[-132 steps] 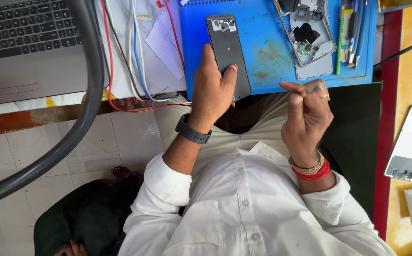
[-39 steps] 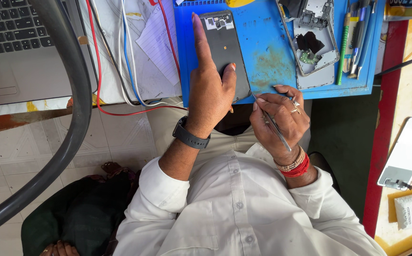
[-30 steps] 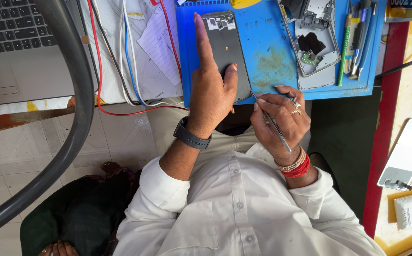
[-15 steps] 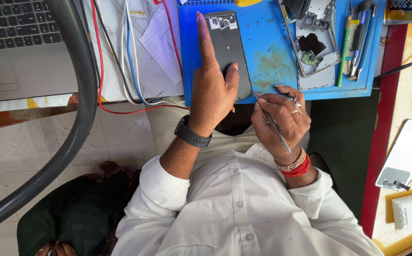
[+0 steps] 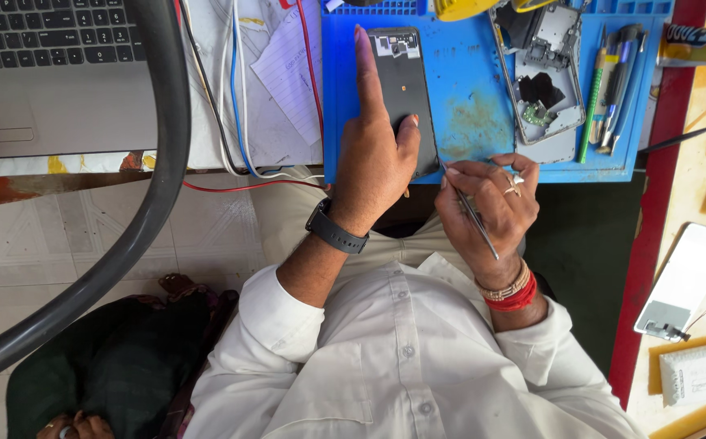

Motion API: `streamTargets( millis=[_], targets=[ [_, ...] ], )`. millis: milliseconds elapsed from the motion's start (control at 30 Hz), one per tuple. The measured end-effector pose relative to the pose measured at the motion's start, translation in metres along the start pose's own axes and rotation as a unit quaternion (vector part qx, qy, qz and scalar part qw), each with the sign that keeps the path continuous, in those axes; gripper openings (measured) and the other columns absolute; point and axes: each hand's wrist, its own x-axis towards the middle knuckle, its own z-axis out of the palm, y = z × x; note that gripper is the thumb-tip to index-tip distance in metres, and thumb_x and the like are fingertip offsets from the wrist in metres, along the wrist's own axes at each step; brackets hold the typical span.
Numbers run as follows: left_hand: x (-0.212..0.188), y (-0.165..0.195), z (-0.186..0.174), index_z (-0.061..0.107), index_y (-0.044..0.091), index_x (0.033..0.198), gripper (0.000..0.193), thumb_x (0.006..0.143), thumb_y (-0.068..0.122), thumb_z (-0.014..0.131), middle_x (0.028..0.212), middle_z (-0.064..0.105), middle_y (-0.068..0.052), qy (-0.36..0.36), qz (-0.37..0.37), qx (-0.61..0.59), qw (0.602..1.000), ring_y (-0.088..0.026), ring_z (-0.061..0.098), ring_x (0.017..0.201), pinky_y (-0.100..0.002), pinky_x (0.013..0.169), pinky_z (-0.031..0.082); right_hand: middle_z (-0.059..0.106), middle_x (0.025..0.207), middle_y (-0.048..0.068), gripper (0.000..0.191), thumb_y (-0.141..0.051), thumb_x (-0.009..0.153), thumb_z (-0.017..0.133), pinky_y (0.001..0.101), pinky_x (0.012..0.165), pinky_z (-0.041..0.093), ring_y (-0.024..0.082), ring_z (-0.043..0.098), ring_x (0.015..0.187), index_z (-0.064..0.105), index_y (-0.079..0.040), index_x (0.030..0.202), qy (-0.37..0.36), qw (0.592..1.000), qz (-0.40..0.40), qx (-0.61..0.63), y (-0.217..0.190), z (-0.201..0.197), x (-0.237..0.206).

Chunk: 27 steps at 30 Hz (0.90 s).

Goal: The person sits at a repair bench holding a smartphone with its back panel removed and uses a metal pry tool to work along the edge of the phone body, repositioning the phone and the tool repeatedly. They also handle a pair of tweezers and set the phone down on the blue mat at one point before picking it up again to continue prying.

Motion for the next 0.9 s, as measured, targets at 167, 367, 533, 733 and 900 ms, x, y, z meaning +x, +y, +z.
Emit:
streamTargets(
  millis=[167,367,533,733,900],
  targets=[
    [-0.001,-0.001,0.001,-0.01,0.008,0.164,0.103,0.096,-0.003,0.066,0.164,0.033,-0.037,-0.02,-0.053,-0.035,0.998,-0.05,0.063,0.126,-0.044,0.094,0.064,0.076,0.102,0.007,0.02,0.007,0.09,0.08,0.0446,0.102,0.046,0.022,0.072,0.092,0.065,-0.004,0.097,0.001,1.0,-0.012,0.004,0.006,0.01,0.015],
    [-0.004,0.001,0.001,-0.011,0.007,0.162,0.102,0.094,-0.002,0.065,0.163,0.034,-0.036,-0.012,-0.057,-0.016,0.998,-0.046,0.072,0.103,-0.044,0.08,0.063,0.076,0.101,0.006,0.02,0.007,0.089,0.08,0.0447,0.102,0.045,0.021,0.072,0.091,0.065,-0.005,0.095,-0.013,1.0,-0.006,-0.004,-0.004,0.0,0.005],
    [-0.004,-0.001,0.003,-0.01,0.009,0.164,0.104,0.094,-0.002,0.067,0.161,0.038,-0.035,-0.003,-0.047,-0.021,0.999,-0.048,0.07,0.103,-0.045,0.078,0.062,0.075,0.101,0.006,0.018,0.006,0.09,0.079,0.046,0.105,0.044,0.022,0.072,0.092,0.066,-0.005,0.096,-0.017,1.0,-0.008,-0.004,0.001,0.002,0.008],
    [-0.004,0.002,0.003,-0.01,0.007,0.163,0.103,0.094,-0.003,0.066,0.156,0.046,-0.033,-0.01,-0.067,-0.03,0.997,-0.045,0.073,0.092,-0.045,0.071,0.061,0.076,0.101,0.005,0.018,0.004,0.091,0.079,0.0446,0.106,0.043,0.021,0.072,0.092,0.064,-0.006,0.095,-0.018,1.0,-0.003,0.0,0.011,0.011,0.023],
    [-0.008,0.004,0.002,-0.011,0.007,0.162,0.103,0.094,-0.001,0.066,0.155,0.046,-0.034,-0.017,-0.059,-0.025,0.998,-0.042,0.074,0.086,-0.045,0.067,0.06,0.076,0.1,0.004,0.018,0.003,0.091,0.079,0.0439,0.105,0.043,0.02,0.073,0.091,0.065,-0.006,0.095,-0.03,0.999,0.007,-0.012,-0.008,-0.007,0.008]
  ],
)
